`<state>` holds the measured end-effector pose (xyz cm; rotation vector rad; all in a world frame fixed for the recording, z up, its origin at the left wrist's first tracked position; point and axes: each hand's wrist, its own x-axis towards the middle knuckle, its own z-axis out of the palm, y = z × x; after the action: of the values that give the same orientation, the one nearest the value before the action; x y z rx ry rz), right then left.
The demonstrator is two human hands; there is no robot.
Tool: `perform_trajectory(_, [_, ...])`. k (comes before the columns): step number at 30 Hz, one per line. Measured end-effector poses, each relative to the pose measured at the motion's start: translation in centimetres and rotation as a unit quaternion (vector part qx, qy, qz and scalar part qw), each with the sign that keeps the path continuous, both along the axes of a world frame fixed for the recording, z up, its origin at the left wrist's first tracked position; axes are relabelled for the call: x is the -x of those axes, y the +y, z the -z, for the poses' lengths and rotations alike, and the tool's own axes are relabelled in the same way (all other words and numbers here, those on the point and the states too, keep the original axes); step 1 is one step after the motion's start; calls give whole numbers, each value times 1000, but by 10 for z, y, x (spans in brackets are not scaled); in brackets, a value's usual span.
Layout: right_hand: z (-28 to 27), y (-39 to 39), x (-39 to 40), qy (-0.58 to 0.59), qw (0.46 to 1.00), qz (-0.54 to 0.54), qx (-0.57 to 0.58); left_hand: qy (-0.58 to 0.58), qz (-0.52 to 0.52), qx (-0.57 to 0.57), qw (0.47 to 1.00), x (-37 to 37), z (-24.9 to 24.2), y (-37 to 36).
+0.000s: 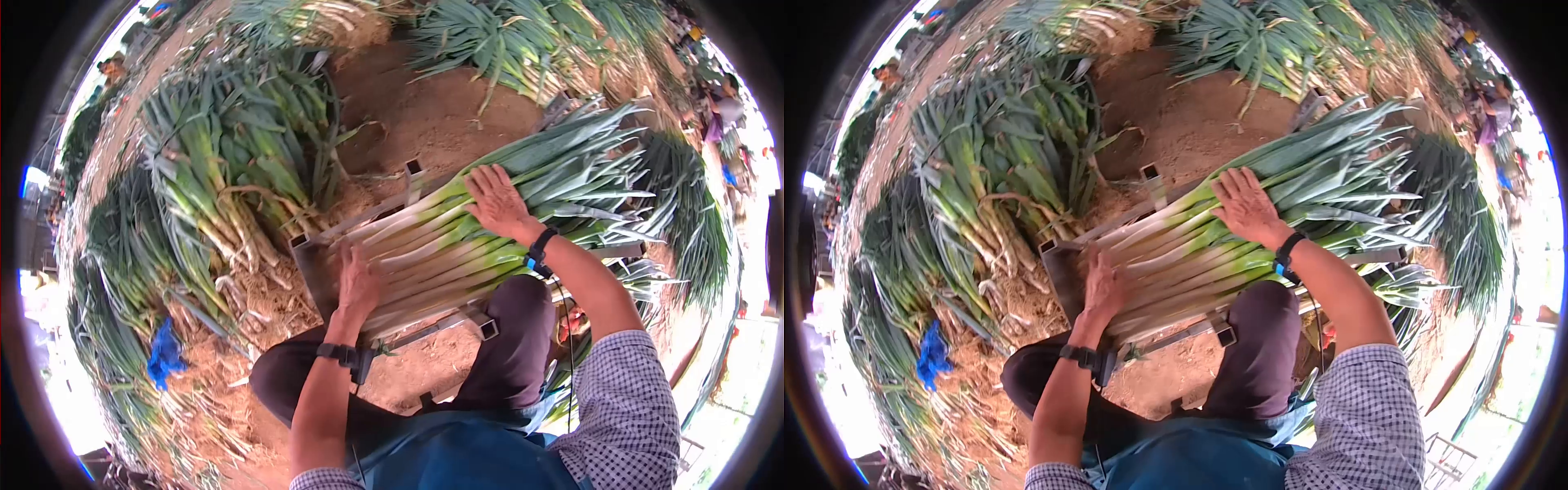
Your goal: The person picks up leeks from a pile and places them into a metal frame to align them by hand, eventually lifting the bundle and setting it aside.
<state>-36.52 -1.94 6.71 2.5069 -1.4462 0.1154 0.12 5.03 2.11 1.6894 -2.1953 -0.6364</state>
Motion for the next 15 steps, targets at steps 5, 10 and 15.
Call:
perform_trajectory(5, [-10, -2, -1, 0, 1000, 5, -25, -19, -68, 94, 993, 45, -46, -41])
perform_trajectory(10, [-1, -3, 4, -50, 997, 4, -53, -96, -64, 172, 978, 56, 11, -54])
perform_trajectory(15, [-7, -7, 13, -36, 990, -61, -122, -122, -64, 183, 973, 52, 28, -54])
